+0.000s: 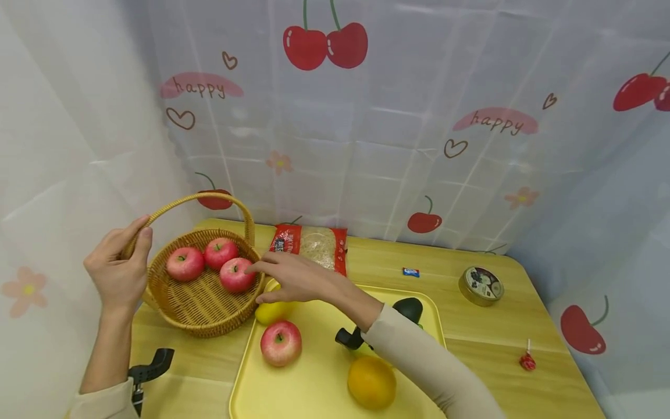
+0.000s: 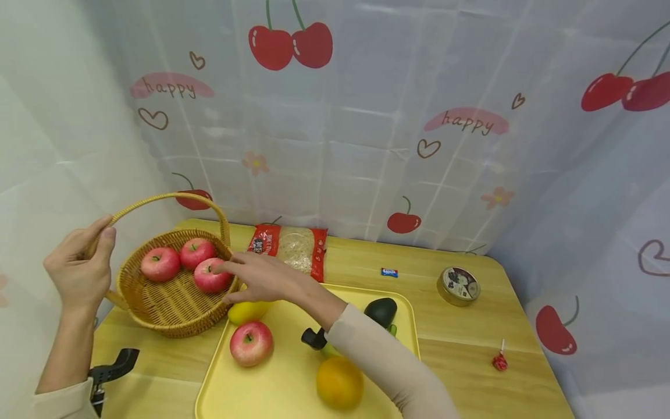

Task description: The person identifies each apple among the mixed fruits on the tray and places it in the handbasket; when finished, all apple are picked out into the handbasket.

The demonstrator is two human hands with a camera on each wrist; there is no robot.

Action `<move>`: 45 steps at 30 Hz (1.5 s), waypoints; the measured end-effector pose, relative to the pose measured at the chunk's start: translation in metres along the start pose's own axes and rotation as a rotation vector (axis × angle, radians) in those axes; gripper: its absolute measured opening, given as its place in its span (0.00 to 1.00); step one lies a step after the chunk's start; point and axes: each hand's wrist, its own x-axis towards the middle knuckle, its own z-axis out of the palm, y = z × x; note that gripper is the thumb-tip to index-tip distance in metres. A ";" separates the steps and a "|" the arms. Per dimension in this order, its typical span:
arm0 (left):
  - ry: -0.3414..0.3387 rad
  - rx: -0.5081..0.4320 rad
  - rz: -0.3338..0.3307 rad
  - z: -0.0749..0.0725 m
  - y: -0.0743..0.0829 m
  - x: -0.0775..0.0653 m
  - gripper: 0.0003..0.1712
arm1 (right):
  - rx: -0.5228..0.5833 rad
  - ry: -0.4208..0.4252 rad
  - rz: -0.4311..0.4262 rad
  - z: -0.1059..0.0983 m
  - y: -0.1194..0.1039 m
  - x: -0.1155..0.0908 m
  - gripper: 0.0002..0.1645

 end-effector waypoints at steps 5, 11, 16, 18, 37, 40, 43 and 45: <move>0.002 0.000 0.001 0.000 -0.001 0.000 0.08 | 0.002 -0.017 -0.002 0.001 -0.002 -0.013 0.35; 0.011 -0.003 -0.004 0.001 -0.002 0.000 0.08 | 0.001 -0.038 0.004 0.003 -0.003 -0.027 0.36; 0.013 -0.002 -0.002 0.001 -0.001 -0.001 0.08 | -0.024 -0.025 -0.029 0.005 -0.002 -0.040 0.35; 0.015 -0.005 0.001 0.001 -0.001 -0.001 0.08 | -0.028 -0.026 -0.043 0.006 -0.002 -0.044 0.35; 0.008 -0.002 0.011 0.001 -0.001 -0.001 0.08 | 0.040 -0.169 -0.007 0.021 0.002 -0.063 0.35; 0.008 -0.003 0.007 0.001 0.000 -0.001 0.08 | 0.057 -0.217 0.009 0.026 0.002 -0.064 0.36; 0.005 -0.002 0.002 0.000 0.000 -0.001 0.08 | 0.070 -0.252 0.011 0.030 0.002 -0.065 0.37; 0.004 -0.001 0.002 0.000 0.000 -0.001 0.08 | 0.079 -0.268 0.006 0.032 0.002 -0.065 0.37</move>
